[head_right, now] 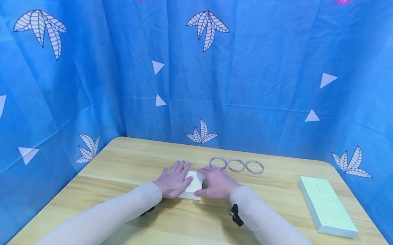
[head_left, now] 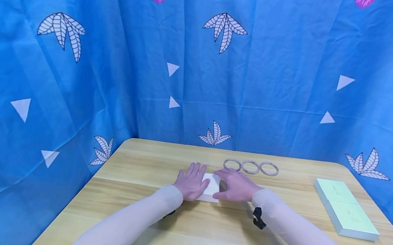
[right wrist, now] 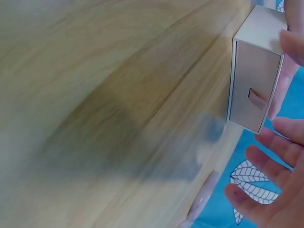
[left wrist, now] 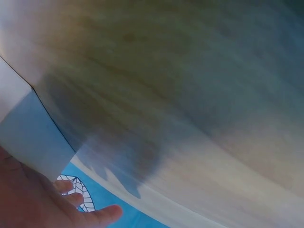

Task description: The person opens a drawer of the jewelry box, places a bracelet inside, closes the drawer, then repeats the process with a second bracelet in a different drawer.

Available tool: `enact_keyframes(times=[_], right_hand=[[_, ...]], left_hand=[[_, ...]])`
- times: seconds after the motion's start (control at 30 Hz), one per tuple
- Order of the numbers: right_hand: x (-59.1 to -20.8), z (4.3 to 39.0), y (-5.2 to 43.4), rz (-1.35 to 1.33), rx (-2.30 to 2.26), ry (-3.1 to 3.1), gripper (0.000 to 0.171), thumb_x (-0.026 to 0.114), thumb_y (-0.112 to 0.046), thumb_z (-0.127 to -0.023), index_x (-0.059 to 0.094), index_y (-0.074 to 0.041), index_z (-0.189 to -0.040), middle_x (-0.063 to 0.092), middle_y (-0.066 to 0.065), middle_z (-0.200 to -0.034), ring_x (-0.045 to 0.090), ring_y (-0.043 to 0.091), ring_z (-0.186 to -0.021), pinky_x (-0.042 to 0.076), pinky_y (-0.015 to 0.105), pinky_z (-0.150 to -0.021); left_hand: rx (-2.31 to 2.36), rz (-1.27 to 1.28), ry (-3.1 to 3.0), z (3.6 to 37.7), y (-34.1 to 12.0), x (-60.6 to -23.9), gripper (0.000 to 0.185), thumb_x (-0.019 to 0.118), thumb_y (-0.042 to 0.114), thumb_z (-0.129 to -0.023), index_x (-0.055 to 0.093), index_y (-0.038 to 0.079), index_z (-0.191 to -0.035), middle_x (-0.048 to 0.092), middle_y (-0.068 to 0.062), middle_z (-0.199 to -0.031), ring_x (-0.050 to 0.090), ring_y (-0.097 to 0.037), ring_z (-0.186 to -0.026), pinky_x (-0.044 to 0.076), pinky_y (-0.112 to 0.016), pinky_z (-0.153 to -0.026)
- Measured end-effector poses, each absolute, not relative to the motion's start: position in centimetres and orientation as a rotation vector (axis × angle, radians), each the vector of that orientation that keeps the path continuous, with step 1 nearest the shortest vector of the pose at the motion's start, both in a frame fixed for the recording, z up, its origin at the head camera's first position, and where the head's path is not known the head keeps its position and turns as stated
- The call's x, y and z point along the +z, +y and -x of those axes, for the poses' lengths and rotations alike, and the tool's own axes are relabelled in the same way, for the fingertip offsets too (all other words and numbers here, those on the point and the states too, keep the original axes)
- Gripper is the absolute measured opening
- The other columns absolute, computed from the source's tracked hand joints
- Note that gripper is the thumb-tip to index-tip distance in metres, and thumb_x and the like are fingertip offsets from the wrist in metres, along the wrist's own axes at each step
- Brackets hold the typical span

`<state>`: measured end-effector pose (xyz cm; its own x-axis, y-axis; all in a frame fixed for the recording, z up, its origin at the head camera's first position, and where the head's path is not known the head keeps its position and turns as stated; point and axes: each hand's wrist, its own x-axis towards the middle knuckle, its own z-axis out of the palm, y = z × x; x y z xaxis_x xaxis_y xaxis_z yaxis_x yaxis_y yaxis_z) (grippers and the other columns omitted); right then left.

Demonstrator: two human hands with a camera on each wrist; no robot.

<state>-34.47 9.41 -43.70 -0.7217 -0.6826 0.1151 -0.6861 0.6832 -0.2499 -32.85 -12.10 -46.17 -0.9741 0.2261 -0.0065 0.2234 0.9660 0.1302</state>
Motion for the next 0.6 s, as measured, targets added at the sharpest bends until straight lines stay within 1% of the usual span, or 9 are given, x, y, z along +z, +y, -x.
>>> enact_keyframes(times=[0.17,0.33,0.47,0.53,0.6], right_hand=[[-43.7,34.6,10.2,-1.156,0.529,-2.859,0.076,0.065,-0.057,-0.091,0.049,-0.011,-0.149,0.047,0.014,-0.154,0.042,0.038,-0.144,0.032,0.056,-0.117],[-43.5,34.7,10.8,-1.133,0.651,-2.846,0.062,0.068,-0.045,-0.093,0.057,-0.009,-0.142,0.054,0.015,-0.148,0.048,0.037,-0.139,0.036,0.055,-0.115],[-44.0,35.2,10.9,-1.160,0.667,-2.805,0.047,0.070,-0.036,-0.093,0.065,-0.008,-0.131,0.065,0.010,-0.134,0.061,0.030,-0.125,0.046,0.050,-0.108],[-44.3,35.4,10.9,-1.191,0.666,-2.770,0.036,0.069,-0.032,-0.094,0.070,-0.010,-0.122,0.069,0.005,-0.124,0.066,0.025,-0.113,0.052,0.045,-0.101],[-44.5,35.6,10.9,-1.210,0.647,-2.735,0.025,0.069,-0.029,-0.095,0.073,-0.012,-0.113,0.071,0.001,-0.116,0.068,0.018,-0.102,0.055,0.040,-0.093]], left_hand=[[0.222,-0.359,3.099,32.7,-12.2,-46.0,0.069,0.019,0.055,-0.105,0.016,0.018,-0.163,0.017,-0.013,-0.169,0.012,-0.033,-0.156,0.019,-0.067,-0.118],[0.244,-0.353,3.098,32.8,-12.2,-46.0,0.069,0.021,0.055,-0.105,0.016,0.018,-0.163,0.017,-0.013,-0.169,0.012,-0.032,-0.156,0.019,-0.067,-0.119],[0.248,-0.354,3.095,32.9,-12.2,-45.9,0.069,0.021,0.055,-0.105,0.016,0.019,-0.163,0.017,-0.012,-0.169,0.011,-0.032,-0.157,0.018,-0.067,-0.119],[0.239,-0.351,3.092,32.9,-12.1,-46.0,0.069,0.021,0.056,-0.105,0.015,0.020,-0.163,0.016,-0.012,-0.169,0.011,-0.032,-0.157,0.018,-0.067,-0.119],[0.238,-0.348,3.090,32.9,-12.1,-45.9,0.069,0.021,0.056,-0.105,0.015,0.020,-0.163,0.016,-0.011,-0.169,0.011,-0.032,-0.157,0.018,-0.067,-0.119]])
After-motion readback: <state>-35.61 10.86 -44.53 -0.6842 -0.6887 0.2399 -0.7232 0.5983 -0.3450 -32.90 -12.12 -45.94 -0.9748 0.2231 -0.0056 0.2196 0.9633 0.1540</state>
